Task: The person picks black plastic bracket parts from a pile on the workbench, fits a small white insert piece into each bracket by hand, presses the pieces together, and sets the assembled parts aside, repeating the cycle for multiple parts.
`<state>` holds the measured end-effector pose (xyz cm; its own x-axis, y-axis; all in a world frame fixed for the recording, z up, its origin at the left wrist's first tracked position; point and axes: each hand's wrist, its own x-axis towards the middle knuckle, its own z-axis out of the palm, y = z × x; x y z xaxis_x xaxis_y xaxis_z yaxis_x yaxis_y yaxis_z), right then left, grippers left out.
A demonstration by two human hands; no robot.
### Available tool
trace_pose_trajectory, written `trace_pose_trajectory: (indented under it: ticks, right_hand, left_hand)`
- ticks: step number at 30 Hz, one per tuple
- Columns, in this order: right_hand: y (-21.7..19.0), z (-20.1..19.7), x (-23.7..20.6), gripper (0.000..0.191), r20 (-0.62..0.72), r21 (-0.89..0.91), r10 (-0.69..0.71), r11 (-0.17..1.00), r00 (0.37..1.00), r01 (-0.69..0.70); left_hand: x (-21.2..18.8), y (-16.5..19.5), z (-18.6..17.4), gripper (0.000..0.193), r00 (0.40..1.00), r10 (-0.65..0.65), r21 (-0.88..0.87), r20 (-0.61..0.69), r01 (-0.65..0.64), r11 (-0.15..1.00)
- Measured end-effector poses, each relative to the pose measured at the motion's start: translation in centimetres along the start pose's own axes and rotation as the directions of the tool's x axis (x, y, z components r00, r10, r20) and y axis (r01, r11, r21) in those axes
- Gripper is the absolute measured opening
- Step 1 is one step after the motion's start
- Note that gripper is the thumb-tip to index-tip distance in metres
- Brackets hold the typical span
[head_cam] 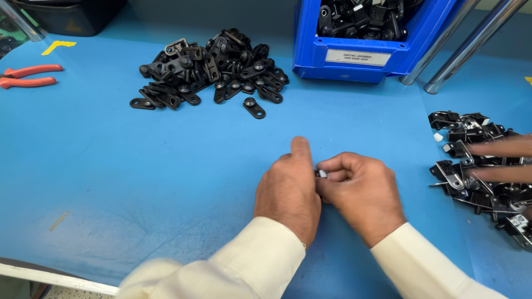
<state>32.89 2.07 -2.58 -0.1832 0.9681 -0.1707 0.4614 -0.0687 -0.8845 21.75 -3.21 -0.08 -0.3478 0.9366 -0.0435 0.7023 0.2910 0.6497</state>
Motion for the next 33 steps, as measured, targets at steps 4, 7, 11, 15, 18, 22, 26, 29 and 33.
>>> trace_pose_trajectory:
  ticks: [4,7,11,15,18,22,26,29,33]
  right_hand:
    - [1.1,-0.8,0.9,0.024,0.118,0.285,0.105,0.949,0.987,-0.135]
    - [1.4,-1.2,1.0,0.023,0.150,0.357,0.161,0.911,0.976,-0.205]
    - [1.0,-1.9,1.3,0.022,0.200,0.357,0.218,0.892,0.955,-0.278]
    - [0.8,-1.8,1.3,0.020,0.192,0.367,0.210,0.890,0.959,-0.269]
    - [1.0,-1.0,0.9,0.017,0.146,0.419,0.163,0.883,0.976,-0.210]
    - [1.0,-0.3,0.4,0.017,0.058,0.415,0.176,0.891,0.983,-0.184]
    - [0.5,0.0,0.2,0.018,0.002,0.364,0.144,0.921,0.990,-0.135]
    - [0.5,-0.5,0.3,0.023,0.062,0.336,0.094,0.935,0.994,-0.110]
    - [1.2,-2.9,0.5,0.025,0.147,0.441,0.142,0.877,0.979,-0.194]
  left_hand:
    - [-0.6,-0.4,1.1,0.030,0.977,-0.200,-0.399,-0.081,0.152,0.904]
    - [-0.9,-0.5,1.0,0.033,0.959,-0.280,-0.410,0.039,0.271,0.871]
    - [0.0,0.2,-0.1,0.031,0.937,-0.325,-0.371,0.126,0.348,0.861]
    - [0.3,0.6,-1.1,0.029,0.898,-0.405,-0.319,0.170,0.439,0.840]
    - [-0.4,0.8,-0.7,0.023,0.925,-0.375,-0.319,0.070,0.377,0.870]
    - [-1.2,0.9,0.4,0.021,0.969,-0.245,-0.163,-0.006,0.241,0.957]
    - [-1.6,1.0,1.2,0.026,0.990,-0.116,-0.079,-0.083,0.110,0.991]
    - [-1.0,0.6,1.0,0.033,0.972,-0.235,-0.276,-0.013,0.222,0.935]
    - [-0.6,-0.1,0.3,0.038,0.875,-0.436,-0.582,0.210,0.471,0.664]
